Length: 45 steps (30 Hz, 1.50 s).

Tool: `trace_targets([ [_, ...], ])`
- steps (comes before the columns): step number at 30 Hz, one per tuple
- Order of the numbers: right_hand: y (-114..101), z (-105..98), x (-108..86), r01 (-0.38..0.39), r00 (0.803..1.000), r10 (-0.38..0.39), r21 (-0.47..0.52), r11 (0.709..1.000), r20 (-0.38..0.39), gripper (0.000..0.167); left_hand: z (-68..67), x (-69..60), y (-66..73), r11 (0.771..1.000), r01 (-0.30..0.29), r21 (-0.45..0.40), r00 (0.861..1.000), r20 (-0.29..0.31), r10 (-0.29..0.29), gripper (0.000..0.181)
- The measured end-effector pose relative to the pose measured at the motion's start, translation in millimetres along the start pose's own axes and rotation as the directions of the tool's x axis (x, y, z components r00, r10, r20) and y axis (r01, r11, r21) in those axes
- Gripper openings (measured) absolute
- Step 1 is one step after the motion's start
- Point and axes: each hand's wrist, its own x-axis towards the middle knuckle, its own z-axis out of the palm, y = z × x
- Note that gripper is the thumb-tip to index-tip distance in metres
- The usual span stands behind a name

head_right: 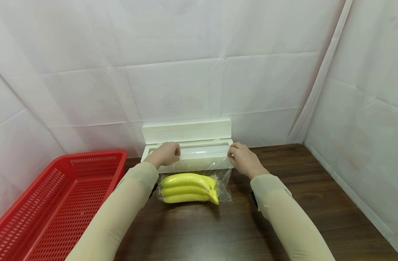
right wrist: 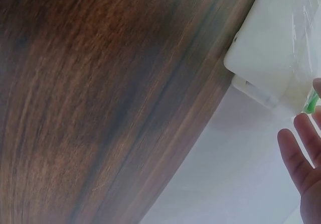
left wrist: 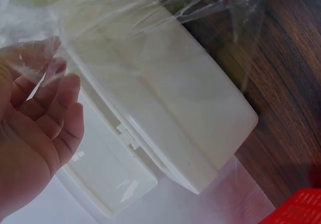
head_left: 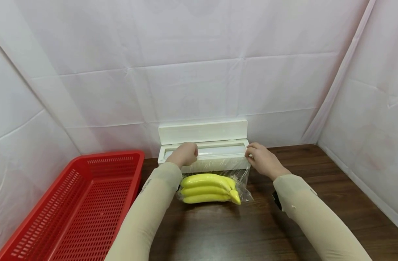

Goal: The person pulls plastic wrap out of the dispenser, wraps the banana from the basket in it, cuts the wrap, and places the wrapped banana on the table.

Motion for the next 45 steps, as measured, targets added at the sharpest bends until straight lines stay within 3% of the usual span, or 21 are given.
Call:
trace_targets([
  [16,-2.6,-6.4,0.3,-0.022,0.999,0.021,0.012,1.0,0.034,0.011,-10.9,-12.9,-13.0,0.999,0.007,0.038,1.0,-0.008,-0.006,0.018],
  [24,1.7,-9.9,-0.7,-0.031,0.998,0.031,-0.015,0.999,0.051,0.011,-15.5,-19.0,-21.9,1.0,-0.001,-0.002,1.0,0.013,0.001,0.013],
  [39,7.2,-16.6,-3.9,-0.018,0.997,0.016,0.025,1.0,0.079,0.018,-20.3,-27.9,-38.3,1.0,-0.023,-0.016,1.0,-0.015,0.023,0.006],
  [45,7.3,-19.2,-4.4,0.008,0.998,-0.008,-0.002,1.0,0.064,0.024,-22.1,-30.8,-40.4,0.998,-0.05,-0.038,0.998,-0.031,0.049,0.007],
])
